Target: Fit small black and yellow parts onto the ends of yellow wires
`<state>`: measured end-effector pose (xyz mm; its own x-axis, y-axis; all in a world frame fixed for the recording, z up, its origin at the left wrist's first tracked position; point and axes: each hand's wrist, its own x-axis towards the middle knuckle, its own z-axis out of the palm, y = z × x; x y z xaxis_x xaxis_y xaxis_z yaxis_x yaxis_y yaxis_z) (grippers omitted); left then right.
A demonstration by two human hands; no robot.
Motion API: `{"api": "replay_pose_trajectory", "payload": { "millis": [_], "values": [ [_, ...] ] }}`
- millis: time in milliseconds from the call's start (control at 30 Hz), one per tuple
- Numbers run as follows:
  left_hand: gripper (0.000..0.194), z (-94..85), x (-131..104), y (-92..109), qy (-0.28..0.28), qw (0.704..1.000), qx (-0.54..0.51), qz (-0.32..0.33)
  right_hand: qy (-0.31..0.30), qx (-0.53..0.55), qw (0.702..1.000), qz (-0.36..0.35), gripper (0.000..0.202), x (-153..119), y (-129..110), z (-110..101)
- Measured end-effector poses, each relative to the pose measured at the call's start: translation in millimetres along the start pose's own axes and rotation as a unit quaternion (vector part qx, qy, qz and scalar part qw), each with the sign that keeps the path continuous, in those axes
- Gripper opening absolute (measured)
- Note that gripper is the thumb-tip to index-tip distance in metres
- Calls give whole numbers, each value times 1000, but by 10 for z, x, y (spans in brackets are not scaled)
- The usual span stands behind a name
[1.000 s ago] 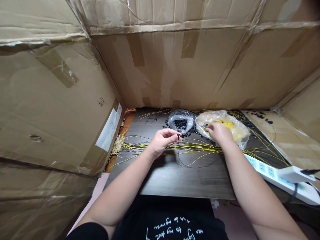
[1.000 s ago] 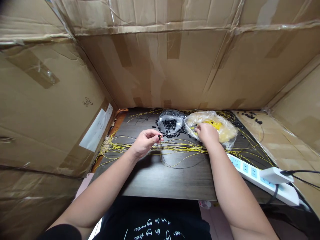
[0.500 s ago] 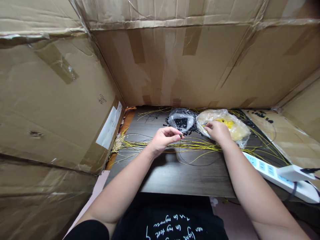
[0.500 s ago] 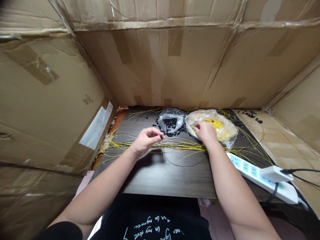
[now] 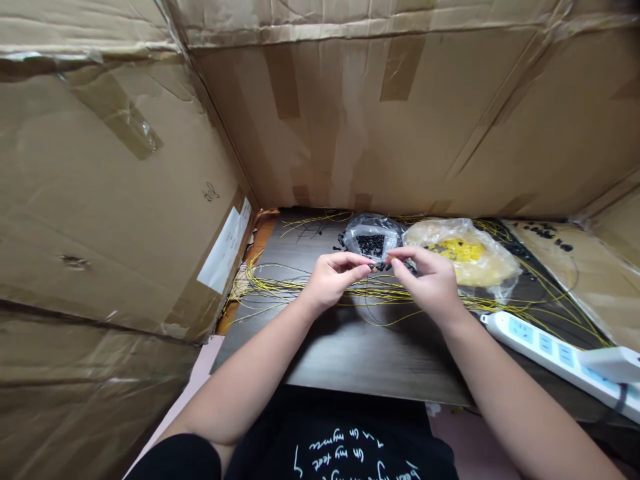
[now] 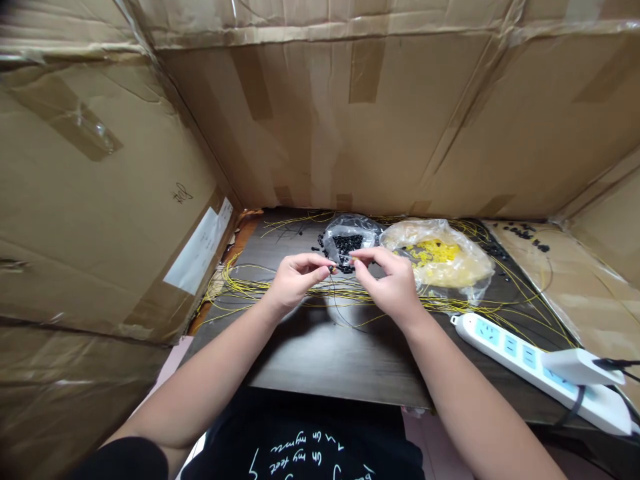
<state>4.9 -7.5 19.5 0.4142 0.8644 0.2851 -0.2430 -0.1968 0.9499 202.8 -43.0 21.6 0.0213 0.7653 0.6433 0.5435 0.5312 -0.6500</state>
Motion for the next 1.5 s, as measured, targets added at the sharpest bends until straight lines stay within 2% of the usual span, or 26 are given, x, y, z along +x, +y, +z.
{"api": "replay_pose_trajectory", "payload": {
  "millis": [100,267,433,700,1100,1300,1500],
  "values": [
    [23,-7,-10,11,0,998,45,42,-9,15,999,-47,19,-69,-111,21],
    [18,5,-35,39,15,988,118,100,13,-10,992,-126,31,-110,-124,-5],
    [16,33,-58,69,9,982,135,132,3,-54,981,-187,31,-82,-159,-19],
    [19,34,-55,56,16,983,135,119,-6,-21,986,-165,35,-91,-145,16],
    [18,11,-49,0,21,985,132,107,2,51,991,-121,25,-76,-149,61],
    [22,19,-50,17,26,985,135,101,-12,58,990,-126,22,-71,-206,71],
    [23,24,-47,27,32,988,122,94,9,54,993,-105,19,-91,-173,67]
  ]
}}
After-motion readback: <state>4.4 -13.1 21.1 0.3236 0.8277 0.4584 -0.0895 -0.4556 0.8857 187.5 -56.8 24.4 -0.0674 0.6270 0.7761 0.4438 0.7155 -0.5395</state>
